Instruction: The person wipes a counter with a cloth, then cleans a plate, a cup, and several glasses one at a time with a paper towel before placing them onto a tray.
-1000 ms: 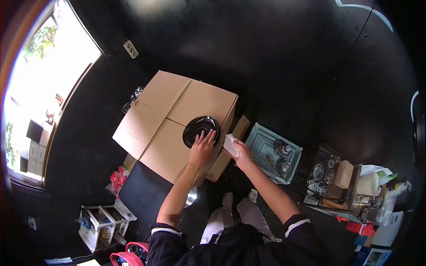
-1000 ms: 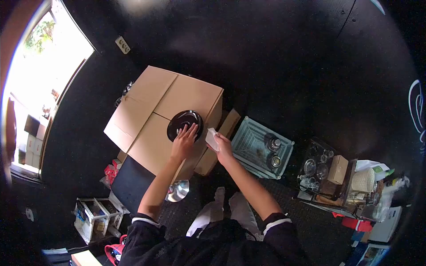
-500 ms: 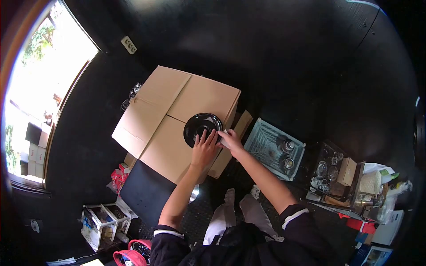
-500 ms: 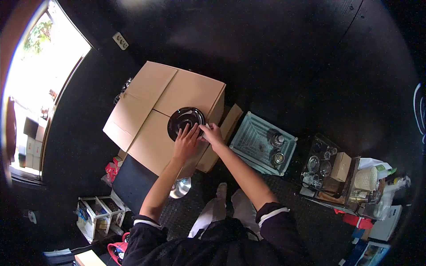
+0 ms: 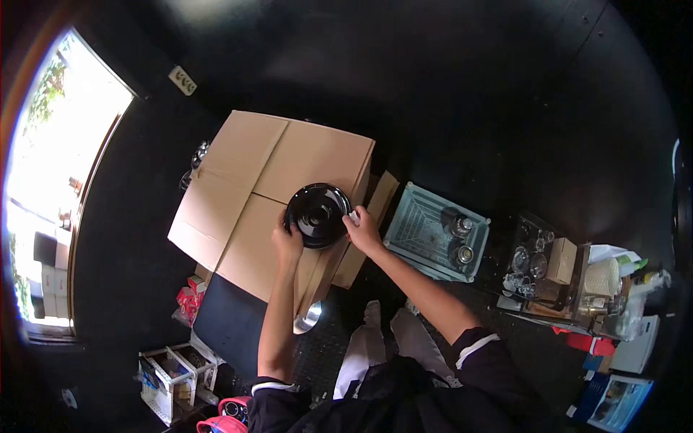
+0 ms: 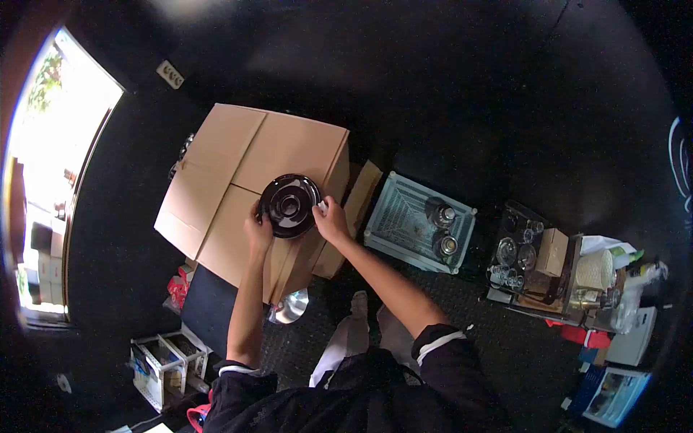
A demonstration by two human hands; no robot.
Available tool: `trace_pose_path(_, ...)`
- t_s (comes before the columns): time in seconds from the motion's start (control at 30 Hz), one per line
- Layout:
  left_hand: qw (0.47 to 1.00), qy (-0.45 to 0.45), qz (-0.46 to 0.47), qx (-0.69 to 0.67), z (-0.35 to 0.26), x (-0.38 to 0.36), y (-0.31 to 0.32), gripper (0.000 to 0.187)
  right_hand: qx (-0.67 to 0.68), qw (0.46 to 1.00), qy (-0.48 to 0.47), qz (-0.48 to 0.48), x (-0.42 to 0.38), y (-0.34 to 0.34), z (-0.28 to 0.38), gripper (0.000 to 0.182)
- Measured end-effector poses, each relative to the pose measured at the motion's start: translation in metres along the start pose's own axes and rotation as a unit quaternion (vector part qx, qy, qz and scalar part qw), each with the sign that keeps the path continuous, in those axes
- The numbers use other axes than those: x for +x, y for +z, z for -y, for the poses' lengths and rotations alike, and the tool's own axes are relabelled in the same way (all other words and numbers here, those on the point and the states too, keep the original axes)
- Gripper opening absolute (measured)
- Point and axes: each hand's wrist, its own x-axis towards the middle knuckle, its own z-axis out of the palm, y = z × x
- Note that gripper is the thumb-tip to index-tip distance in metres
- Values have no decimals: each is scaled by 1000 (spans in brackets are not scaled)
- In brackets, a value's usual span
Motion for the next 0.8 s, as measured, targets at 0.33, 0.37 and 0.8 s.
trace_pose_path(0.33, 966, -22, 144, -215, -82, -23, 80, 36, 51, 992, 10, -119, -31, -117, 1, 23)
trace_pose_path(0.37, 964, -20, 152, -217, -85, -29, 95, 36, 51, 991, 12, -126, -32, -131, -11, 23)
trace_pose_path(0.8, 933, -135, 306, -136, 84, -98, 348, 37, 123, 935, 216, -252, -13, -179, -272, 40)
